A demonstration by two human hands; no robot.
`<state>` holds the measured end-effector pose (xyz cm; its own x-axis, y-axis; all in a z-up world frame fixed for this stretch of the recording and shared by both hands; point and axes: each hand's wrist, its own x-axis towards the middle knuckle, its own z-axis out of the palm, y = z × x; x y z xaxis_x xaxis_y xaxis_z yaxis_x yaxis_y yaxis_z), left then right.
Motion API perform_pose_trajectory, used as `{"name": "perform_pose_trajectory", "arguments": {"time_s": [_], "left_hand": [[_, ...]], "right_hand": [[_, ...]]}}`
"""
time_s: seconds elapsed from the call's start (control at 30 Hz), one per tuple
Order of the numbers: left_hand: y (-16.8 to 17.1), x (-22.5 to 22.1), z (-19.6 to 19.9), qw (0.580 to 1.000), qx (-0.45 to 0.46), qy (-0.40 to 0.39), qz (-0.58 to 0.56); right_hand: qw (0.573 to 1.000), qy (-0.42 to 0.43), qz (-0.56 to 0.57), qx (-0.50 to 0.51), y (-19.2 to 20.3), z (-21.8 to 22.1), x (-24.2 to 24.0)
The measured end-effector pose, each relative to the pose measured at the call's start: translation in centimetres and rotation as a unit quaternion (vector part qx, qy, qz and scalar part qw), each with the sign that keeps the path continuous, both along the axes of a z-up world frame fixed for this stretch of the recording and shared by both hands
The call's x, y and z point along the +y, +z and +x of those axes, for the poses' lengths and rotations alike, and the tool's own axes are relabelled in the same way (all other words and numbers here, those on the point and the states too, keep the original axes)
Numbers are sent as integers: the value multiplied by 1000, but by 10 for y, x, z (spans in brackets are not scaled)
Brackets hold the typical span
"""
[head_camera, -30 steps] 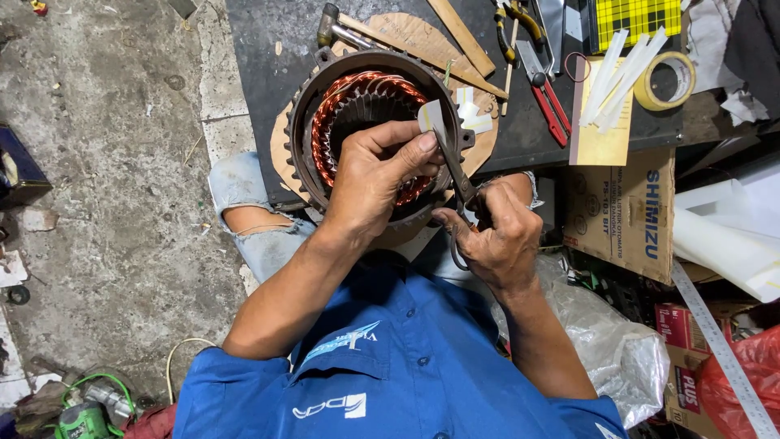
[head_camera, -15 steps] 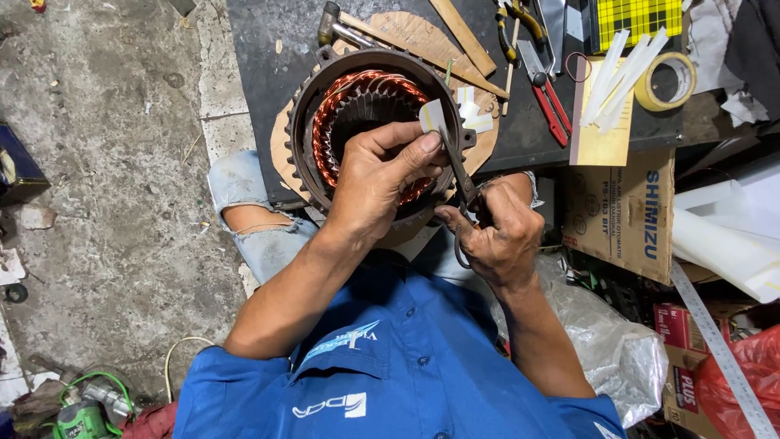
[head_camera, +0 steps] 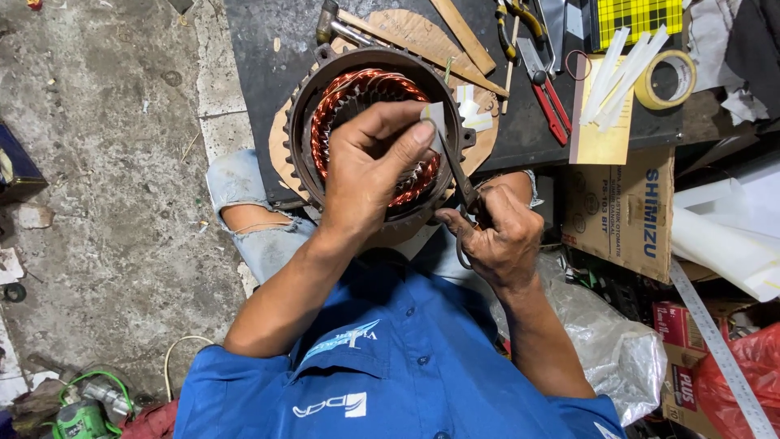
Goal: The person is inserting and trimming insulation strips into the slots of an electric motor stator as part of a repair process.
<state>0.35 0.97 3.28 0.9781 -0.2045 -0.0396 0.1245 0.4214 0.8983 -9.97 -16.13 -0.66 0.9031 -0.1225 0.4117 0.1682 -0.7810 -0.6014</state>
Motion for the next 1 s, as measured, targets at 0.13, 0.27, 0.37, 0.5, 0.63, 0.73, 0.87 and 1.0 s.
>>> {"name": "perform_pose_trajectory", "arguments": {"time_s": [0.13,0.27,0.37,0.5,0.63,0.73,0.87,1.0], "left_hand": [[-3,3,4,1000,-16,1,17],[-10,-3,0,1000,-17,17,9],[-12,-7,-4,999,-19,32,10],[-16,-13,-8,999,-26,36,19],[-14,-13,-10,999,-13,41,7],[-16,-15,-11,999,-1,46,-10],[-22,-22,-16,998,16,57,-36],[-23,-23,-19,997,31,55,-33]], "right_hand": [[1000,1,16,2,-1,-1,2],[1000,4,23,4,-3,0,3],[1000,1,30,7,0,1,5],[1000,-2,26,1,-2,2,2],[999,7,38,-4,-4,3,1],[999,4,32,0,-8,2,-3],[1000,-2,21,-2,-5,3,-2],[1000,3,28,9,-3,3,-3]]}}
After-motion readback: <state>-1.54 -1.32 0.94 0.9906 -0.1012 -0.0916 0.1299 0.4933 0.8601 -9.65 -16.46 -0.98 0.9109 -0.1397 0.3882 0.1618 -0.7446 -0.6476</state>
